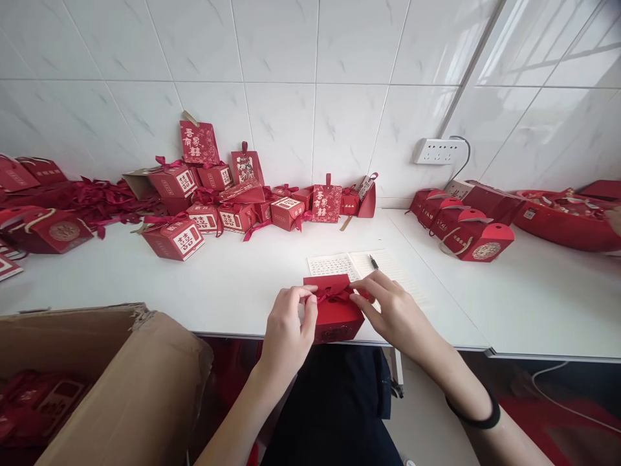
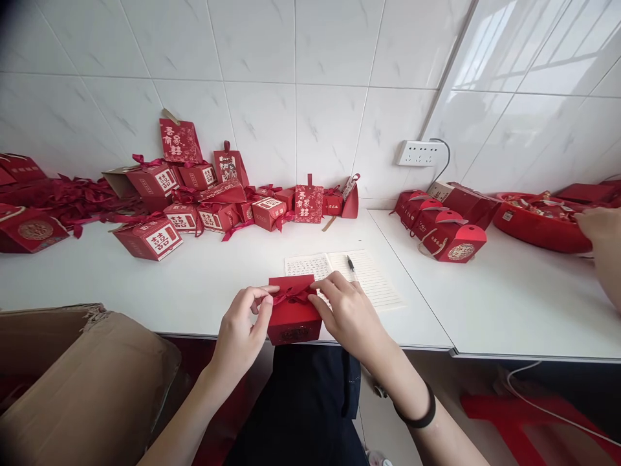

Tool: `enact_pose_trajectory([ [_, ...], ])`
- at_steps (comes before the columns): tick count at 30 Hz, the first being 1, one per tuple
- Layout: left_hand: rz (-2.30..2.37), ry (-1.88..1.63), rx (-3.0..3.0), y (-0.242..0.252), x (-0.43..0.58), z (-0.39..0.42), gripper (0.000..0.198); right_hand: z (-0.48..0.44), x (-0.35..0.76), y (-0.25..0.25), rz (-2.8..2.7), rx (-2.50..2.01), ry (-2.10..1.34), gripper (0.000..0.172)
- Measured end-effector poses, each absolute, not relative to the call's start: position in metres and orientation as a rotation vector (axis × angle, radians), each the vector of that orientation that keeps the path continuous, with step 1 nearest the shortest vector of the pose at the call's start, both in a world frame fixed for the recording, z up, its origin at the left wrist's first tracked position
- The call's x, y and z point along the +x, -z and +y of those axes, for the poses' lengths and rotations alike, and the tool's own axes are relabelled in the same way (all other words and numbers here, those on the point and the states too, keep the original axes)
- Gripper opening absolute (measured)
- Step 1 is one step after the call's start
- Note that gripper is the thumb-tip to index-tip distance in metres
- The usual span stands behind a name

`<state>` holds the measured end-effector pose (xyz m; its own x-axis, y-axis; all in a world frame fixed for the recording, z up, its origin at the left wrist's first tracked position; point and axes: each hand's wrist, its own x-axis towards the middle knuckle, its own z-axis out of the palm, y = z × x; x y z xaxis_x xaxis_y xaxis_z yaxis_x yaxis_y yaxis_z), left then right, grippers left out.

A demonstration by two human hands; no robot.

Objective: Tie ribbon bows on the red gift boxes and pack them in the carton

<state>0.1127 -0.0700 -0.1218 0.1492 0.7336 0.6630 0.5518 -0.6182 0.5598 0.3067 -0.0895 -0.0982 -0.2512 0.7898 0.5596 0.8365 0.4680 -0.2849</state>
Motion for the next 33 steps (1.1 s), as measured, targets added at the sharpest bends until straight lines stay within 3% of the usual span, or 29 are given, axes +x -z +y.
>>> enact_pose_trajectory([
  [6,1.146,-1.458,2.289,0.129,0.115,-0.072,0.008,-0.092,0.287,0.095,-1.773,-1.662,-0.482,0.044],
  [18,1.122,-1.387,2.178,0.129,0.112,-0.062,0.012,-0.071,0.284,0.091,-1.524,-1.689,-0.798,0.03],
  [24,1.168,-1.493,1.984,0.135,0.111,-0.058,0.012,-0.067,0.295,0.097,-1.39,-1.455,-1.186,0.045],
  [33,1.292,-1.247,1.594,0.126,0.115,-0.062,0.024,-0.067,0.293,0.096,-1.38,-1.5,-1.142,0.057],
])
